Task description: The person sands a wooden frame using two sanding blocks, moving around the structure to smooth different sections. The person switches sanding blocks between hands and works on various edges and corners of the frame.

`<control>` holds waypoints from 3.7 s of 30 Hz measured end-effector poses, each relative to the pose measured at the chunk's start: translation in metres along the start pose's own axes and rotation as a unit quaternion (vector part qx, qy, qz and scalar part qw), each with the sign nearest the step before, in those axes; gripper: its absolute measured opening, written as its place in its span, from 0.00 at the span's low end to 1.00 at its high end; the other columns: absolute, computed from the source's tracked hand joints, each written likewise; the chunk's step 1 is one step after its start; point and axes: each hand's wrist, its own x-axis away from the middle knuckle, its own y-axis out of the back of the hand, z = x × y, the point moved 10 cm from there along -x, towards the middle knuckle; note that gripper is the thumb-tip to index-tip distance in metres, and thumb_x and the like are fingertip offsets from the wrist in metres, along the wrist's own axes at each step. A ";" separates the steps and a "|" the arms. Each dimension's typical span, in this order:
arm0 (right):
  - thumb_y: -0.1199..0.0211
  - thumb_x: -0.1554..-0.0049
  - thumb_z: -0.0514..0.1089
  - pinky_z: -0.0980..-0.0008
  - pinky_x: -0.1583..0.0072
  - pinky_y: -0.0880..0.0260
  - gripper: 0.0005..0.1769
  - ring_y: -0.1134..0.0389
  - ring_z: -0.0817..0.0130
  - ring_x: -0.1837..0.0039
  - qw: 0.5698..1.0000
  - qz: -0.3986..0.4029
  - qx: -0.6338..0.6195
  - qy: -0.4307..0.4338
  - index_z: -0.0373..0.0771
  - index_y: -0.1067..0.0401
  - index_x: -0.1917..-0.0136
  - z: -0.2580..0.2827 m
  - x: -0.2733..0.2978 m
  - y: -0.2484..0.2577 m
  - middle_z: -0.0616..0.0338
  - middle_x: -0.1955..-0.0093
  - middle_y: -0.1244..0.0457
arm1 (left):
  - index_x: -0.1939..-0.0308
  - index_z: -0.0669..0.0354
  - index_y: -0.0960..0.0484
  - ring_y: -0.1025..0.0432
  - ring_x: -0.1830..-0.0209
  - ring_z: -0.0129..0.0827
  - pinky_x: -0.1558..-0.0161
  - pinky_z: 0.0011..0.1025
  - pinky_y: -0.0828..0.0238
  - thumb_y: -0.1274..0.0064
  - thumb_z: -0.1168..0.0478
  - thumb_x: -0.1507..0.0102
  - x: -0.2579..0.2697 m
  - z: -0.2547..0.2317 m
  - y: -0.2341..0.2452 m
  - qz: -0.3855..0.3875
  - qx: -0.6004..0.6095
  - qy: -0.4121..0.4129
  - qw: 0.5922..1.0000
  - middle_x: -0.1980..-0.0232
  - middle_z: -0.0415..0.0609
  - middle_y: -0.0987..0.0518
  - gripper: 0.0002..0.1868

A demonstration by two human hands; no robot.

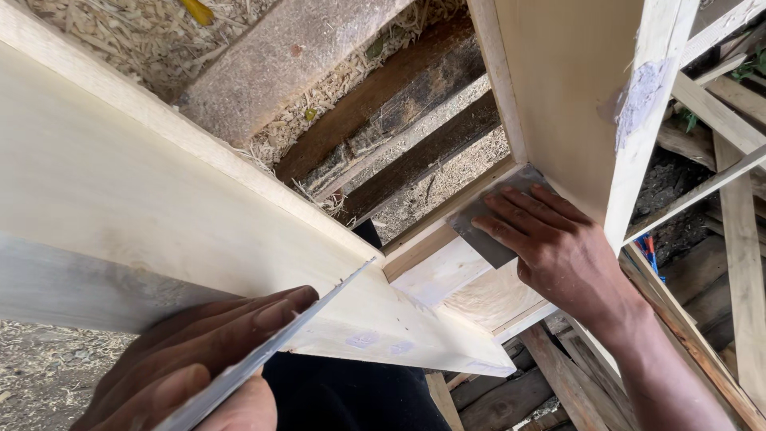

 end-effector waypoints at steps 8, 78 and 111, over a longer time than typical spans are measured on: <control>0.41 0.56 0.29 0.63 0.27 0.40 0.37 0.34 0.67 0.31 0.997 0.053 0.052 0.020 0.48 0.29 0.33 0.003 -0.006 -0.002 0.61 0.32 0.35 | 0.25 0.66 0.32 0.27 0.32 0.44 0.29 0.46 0.43 0.75 0.47 0.25 0.029 0.052 -0.026 0.097 0.168 0.107 0.975 0.32 0.58 0.24 0.34; 0.40 0.51 0.25 0.57 0.28 0.38 0.32 0.33 0.66 0.30 0.998 -0.062 0.022 0.015 0.49 0.24 0.38 0.036 0.029 0.034 0.61 0.34 0.32 | 0.31 0.67 0.34 0.22 0.40 0.40 0.40 0.36 0.21 0.58 0.64 0.33 0.046 0.004 -0.005 -0.524 0.061 -0.192 0.827 0.34 0.62 0.25 0.25; 0.45 0.51 0.30 0.68 0.49 0.23 0.23 0.24 0.65 0.47 0.993 -0.064 -0.067 -0.074 0.44 0.22 0.44 0.003 0.121 0.101 0.61 0.45 0.28 | 0.77 0.59 0.30 0.35 0.82 0.20 0.75 0.22 0.47 0.53 0.62 0.27 0.009 -0.033 0.023 -0.511 0.098 -0.215 0.827 0.77 0.39 0.30 0.22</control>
